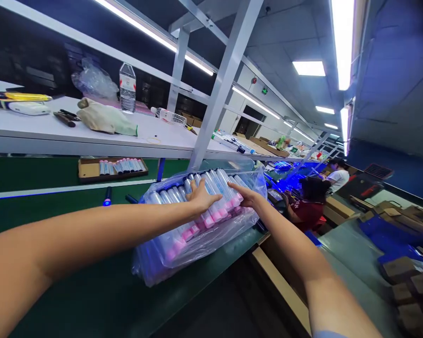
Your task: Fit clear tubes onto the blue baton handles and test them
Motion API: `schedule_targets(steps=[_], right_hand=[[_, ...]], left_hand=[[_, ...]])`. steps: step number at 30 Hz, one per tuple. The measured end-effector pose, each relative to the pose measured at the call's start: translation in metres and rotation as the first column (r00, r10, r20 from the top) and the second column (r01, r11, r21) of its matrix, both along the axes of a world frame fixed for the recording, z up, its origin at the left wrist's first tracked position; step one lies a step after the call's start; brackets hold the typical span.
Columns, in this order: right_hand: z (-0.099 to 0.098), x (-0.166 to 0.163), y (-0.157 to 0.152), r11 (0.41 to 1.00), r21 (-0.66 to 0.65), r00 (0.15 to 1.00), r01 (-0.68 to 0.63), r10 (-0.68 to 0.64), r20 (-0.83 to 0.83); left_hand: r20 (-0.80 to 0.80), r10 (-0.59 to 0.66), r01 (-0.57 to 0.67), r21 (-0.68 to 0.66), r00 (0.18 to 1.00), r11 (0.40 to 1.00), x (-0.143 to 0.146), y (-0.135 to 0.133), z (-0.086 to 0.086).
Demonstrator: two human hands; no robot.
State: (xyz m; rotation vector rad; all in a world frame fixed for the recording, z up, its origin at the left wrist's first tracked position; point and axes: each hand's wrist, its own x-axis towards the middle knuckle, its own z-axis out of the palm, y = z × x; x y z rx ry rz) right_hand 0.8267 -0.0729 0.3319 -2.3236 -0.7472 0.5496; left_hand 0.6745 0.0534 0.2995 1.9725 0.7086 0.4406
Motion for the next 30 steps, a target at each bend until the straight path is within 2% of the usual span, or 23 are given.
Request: schedule_targets(steps=[3,7,12,15,17,19,20,22,23,24,25,26,27,28,30], right_hand=[[-0.002,-0.009,-0.001,0.985,0.123,0.959,-0.122,0.149,-0.242],[-0.002,-0.024,-0.001,0.967,0.23,0.905,-0.109,0.192,-0.378],[-0.005,-0.05,0.002,0.954,0.297,0.91,-0.036,0.154,-0.385],[0.001,-0.063,0.002,0.936,0.351,0.929,-0.023,0.15,-0.338],[0.012,-0.075,-0.002,0.913,0.406,0.941,-0.02,0.155,-0.3],[0.028,-0.098,-0.008,0.855,0.516,0.956,-0.055,0.194,-0.221],[0.037,-0.114,-0.011,0.806,0.584,0.962,-0.094,0.225,-0.157],[0.051,-0.159,-0.009,0.694,0.691,0.959,-0.202,0.283,-0.004],[0.054,-0.186,-0.004,0.653,0.713,0.95,-0.255,0.308,0.057],[0.053,-0.214,0.006,0.633,0.715,0.938,-0.296,0.333,0.094],[0.047,-0.241,0.02,0.625,0.706,0.924,-0.333,0.364,0.113],[0.033,-0.268,0.036,0.624,0.691,0.909,-0.365,0.398,0.121],[0.012,-0.292,0.055,0.625,0.675,0.891,-0.393,0.44,0.112],[-0.018,-0.314,0.075,0.624,0.664,0.868,-0.411,0.49,0.077],[-0.098,-0.348,0.111,0.624,0.68,0.793,-0.386,0.6,-0.101]], left_hand=[[0.118,-0.026,0.026,0.0,0.993,1.0,-0.006,0.003,-0.007],[0.219,-0.052,0.06,-0.032,0.974,0.998,-0.013,0.003,-0.004],[0.343,-0.1,0.129,-0.063,0.934,0.99,-0.028,0.009,-0.001],[0.38,-0.151,0.155,0.018,0.913,0.988,-0.034,0.014,0.002],[0.42,-0.208,0.178,0.108,0.884,0.978,-0.044,0.016,0.014],[0.472,-0.288,0.202,0.224,0.833,0.953,-0.069,0.017,0.033],[0.497,-0.332,0.207,0.29,0.802,0.934,-0.089,0.018,0.044],[0.523,-0.4,0.185,0.415,0.752,0.891,-0.144,0.024,0.059],[0.512,-0.413,0.162,0.464,0.753,0.871,-0.176,0.03,0.06],[0.499,-0.392,0.118,0.494,0.773,0.862,-0.209,0.038,0.056],[0.479,-0.344,0.071,0.5,0.808,0.863,-0.243,0.047,0.044],[0.462,-0.272,0.018,0.482,0.844,0.876,-0.276,0.057,0.024],[0.446,-0.18,-0.041,0.442,0.876,0.896,-0.307,0.068,-0.005],[0.425,-0.076,-0.102,0.38,0.902,0.92,-0.334,0.078,-0.042],[0.332,0.031,-0.109,0.222,0.943,0.969,-0.373,0.096,-0.133]])
